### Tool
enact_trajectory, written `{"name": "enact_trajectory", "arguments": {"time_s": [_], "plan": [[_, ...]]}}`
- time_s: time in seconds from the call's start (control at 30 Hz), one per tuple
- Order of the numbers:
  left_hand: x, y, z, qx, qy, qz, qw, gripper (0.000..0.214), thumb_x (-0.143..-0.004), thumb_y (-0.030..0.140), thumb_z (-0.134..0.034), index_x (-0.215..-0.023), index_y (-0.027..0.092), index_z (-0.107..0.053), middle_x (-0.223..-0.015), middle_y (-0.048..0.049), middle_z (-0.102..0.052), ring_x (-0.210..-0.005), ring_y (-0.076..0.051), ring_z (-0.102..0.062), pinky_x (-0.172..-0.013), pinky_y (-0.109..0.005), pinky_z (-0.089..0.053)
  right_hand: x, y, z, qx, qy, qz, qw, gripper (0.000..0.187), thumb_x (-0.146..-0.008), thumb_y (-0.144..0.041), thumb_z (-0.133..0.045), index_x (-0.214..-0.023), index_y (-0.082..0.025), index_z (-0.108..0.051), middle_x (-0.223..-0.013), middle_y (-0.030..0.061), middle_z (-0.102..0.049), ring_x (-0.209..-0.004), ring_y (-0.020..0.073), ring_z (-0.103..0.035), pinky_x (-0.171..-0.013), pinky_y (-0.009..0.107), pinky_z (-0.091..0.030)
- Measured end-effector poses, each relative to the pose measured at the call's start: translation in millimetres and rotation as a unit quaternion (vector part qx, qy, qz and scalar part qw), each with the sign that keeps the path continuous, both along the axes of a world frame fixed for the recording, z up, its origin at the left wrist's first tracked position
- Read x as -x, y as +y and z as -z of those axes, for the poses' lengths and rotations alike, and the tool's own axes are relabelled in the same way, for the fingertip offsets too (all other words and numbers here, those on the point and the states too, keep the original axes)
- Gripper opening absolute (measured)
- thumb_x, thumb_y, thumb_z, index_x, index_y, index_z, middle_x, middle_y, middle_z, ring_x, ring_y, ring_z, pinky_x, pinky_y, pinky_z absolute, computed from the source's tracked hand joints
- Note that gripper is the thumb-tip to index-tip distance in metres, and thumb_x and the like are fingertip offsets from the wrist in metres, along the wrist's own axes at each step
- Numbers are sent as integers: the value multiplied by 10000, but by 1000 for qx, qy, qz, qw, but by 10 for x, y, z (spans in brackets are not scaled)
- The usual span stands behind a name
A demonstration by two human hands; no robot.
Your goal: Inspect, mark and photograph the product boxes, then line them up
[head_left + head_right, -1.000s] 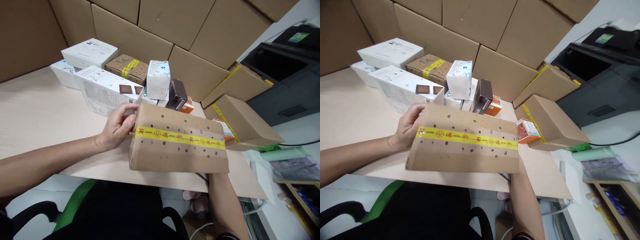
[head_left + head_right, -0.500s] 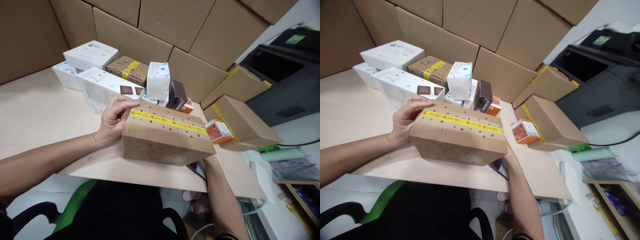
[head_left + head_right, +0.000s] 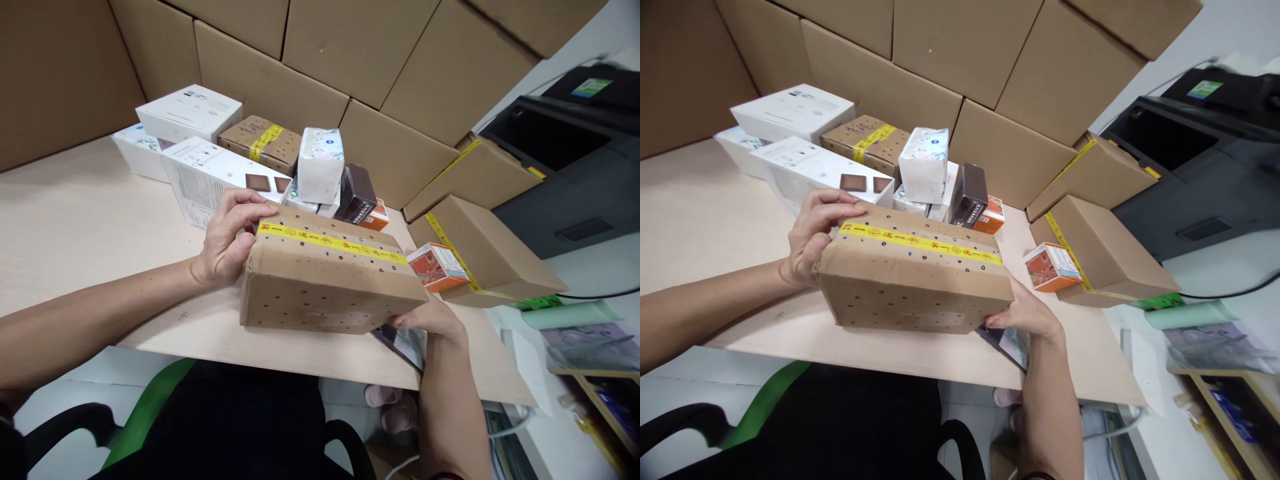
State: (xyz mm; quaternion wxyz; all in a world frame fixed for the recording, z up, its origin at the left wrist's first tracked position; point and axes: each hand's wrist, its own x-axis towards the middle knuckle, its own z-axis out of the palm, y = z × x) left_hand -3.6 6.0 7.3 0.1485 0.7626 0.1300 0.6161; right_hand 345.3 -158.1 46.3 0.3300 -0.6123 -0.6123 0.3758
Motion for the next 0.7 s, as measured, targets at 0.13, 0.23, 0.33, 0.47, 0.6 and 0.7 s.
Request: {"name": "enact_trajectory", "arguments": {"time_s": [0.13,0.23,0.33,0.47,0.6,0.7], "plan": [[9,-48,-68,5,-3,6,1000,410,-1068,495,-403,-1133,244,-720,-1097,-63,-644,-1039,-223,-627,-907,-493,-566,-2,-34,64,16,47,-21,999,992,-499,-971,-704,-1142,-217,-755,-1110,147,-792,-1217,425,-677,-982,500,-586],[-7,-52,-84,24,-7,-7,1000,318,-1081,418,-447,-1041,228,-699,-996,-21,-658,-951,-173,-635,-825,-433,-561,-36,-53,129,46,67,-7,997,841,-700,-961,-556,-1041,-228,-788,-994,129,-809,-1114,393,-729,-887,494,-621],[-50,-28,-37,47,-32,-39,998,168,-1043,349,-563,-1032,224,-675,-948,-3,-644,-813,-110,-611,-619,-298,-495,12,-7,135,78,47,10,996,716,-842,-885,-476,-990,-265,-803,-926,95,-813,-972,343,-763,-856,502,-641],[-84,29,29,42,-54,-57,996,121,-972,293,-651,-1084,285,-698,-983,-32,-669,-729,-112,-599,-485,-265,-397,142,56,81,89,36,17,995,694,-864,-870,-467,-989,-271,-795,-914,84,-810,-931,317,-761,-838,463,-645],[-57,113,6,-34,-33,-70,996,165,-955,214,-644,-1065,300,-732,-985,-23,-700,-814,-146,-659,-605,-306,-512,184,55,77,85,48,32,995,656,-902,-832,-461,-1006,-261,-765,-874,59,-788,-805,255,-728,-747,395,-625],[-32,172,-11,-60,-32,-72,995,173,-974,180,-603,-1004,274,-745,-944,-22,-707,-849,-156,-680,-684,-344,-550,133,44,77,96,55,32,993,624,-902,-810,-497,-1072,-261,-742,-797,36,-745,-613,187,-639,-587,327,-558]]}}
